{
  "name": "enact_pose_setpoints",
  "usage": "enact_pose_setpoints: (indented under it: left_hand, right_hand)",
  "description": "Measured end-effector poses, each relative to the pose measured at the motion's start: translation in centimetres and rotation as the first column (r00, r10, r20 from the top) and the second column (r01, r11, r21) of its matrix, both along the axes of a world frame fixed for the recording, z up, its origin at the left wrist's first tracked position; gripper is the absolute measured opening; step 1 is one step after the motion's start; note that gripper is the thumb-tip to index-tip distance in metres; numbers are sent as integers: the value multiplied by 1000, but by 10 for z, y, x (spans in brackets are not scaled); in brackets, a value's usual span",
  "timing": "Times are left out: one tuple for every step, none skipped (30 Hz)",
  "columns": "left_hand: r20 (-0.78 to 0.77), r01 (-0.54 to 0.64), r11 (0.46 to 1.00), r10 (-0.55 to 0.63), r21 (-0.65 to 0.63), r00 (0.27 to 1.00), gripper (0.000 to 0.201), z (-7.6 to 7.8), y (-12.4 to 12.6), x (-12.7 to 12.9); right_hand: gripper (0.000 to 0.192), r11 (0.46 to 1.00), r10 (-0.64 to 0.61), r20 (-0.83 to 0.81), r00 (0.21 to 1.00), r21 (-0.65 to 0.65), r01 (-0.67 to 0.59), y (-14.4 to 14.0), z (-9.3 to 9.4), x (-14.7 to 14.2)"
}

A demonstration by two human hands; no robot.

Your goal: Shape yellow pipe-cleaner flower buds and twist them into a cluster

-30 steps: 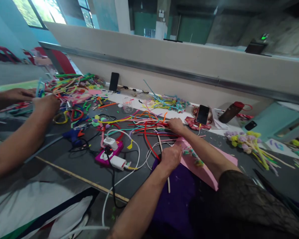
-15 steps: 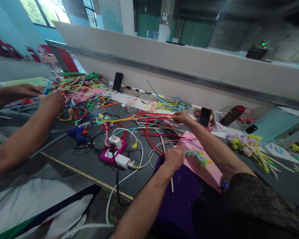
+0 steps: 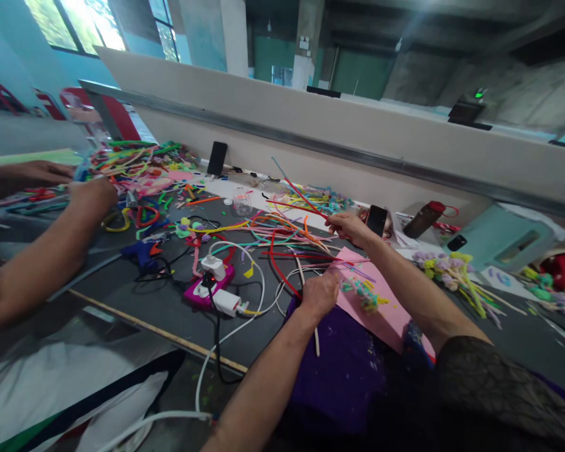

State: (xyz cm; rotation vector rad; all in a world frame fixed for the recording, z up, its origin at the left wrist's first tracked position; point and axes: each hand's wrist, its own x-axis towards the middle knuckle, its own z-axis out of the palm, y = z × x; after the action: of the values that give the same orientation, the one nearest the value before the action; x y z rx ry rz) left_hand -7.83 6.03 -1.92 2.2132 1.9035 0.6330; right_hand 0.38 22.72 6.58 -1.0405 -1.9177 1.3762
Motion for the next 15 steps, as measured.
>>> enact_pose_setpoints:
  left_hand:
    - [42, -5, 1000, 4, 25, 999, 27, -1, 0, 0]
    - [98, -9, 998, 3, 57, 995, 26, -2, 0, 1]
    - [168, -16, 996, 1, 90, 986, 26, -3, 1, 1]
    - [249, -28, 992, -3, 121, 968, 25, -4, 2, 0]
    - [340, -48, 988, -3, 143, 940, 25, -5, 4, 0]
    - [439, -78, 986, 4, 151, 899, 25, -5, 6, -1]
    - [539, -111, 984, 17, 142, 842, 28, -6, 9, -2]
    - [638, -146, 983, 42, 112, 769, 33, -6, 12, -3]
    - [727, -168, 983, 66, 68, 684, 38, -6, 15, -4]
    - [802, -164, 986, 79, 23, 592, 42, -6, 17, -5]
    - [863, -139, 990, 87, -19, 498, 44, -6, 19, -6]
    - [908, -103, 993, 92, -55, 409, 45, -6, 20, -6]
    - [939, -60, 995, 97, -82, 328, 46, -5, 21, -6]
    - [960, -11, 995, 102, -103, 260, 46, -4, 21, -6]
    - [973, 34, 992, 109, -118, 205, 46, -2, 20, -6]
  right_hand:
    - [23, 1000, 4, -14, 1000, -9, -4, -2, -1, 2]
    - [22, 1000, 4, -17, 1000, -6, -5, -4, -3, 5]
    - [21, 1000, 4, -18, 1000, 1, -4, -7, -4, 7]
    - [21, 1000, 2, -23, 1000, 7, -2, -11, -7, 9]
    - [22, 1000, -1, -28, 1000, 14, 1, -16, -9, 11]
    - [24, 1000, -5, -32, 999, 22, 6, -22, -12, 13]
    - [25, 999, -10, -35, 999, 31, 11, -29, -15, 16]
    - [26, 999, -10, -34, 999, 40, 12, -38, -18, 19]
    - [27, 999, -4, -28, 1000, 44, 5, -47, -22, 23]
    - [28, 999, 7, -20, 1000, 48, -6, -57, -25, 26]
    - [28, 999, 31, -7, 999, 43, -31, -67, -29, 31]
    - [29, 998, 50, 7, 999, 28, -50, -77, -33, 35]
    - [29, 998, 68, 21, 997, 9, -69, -85, -36, 40]
    - [29, 995, 94, 35, 995, -18, -93, -93, -40, 44]
    - [29, 992, 115, 44, 992, -48, -112, -99, -43, 48]
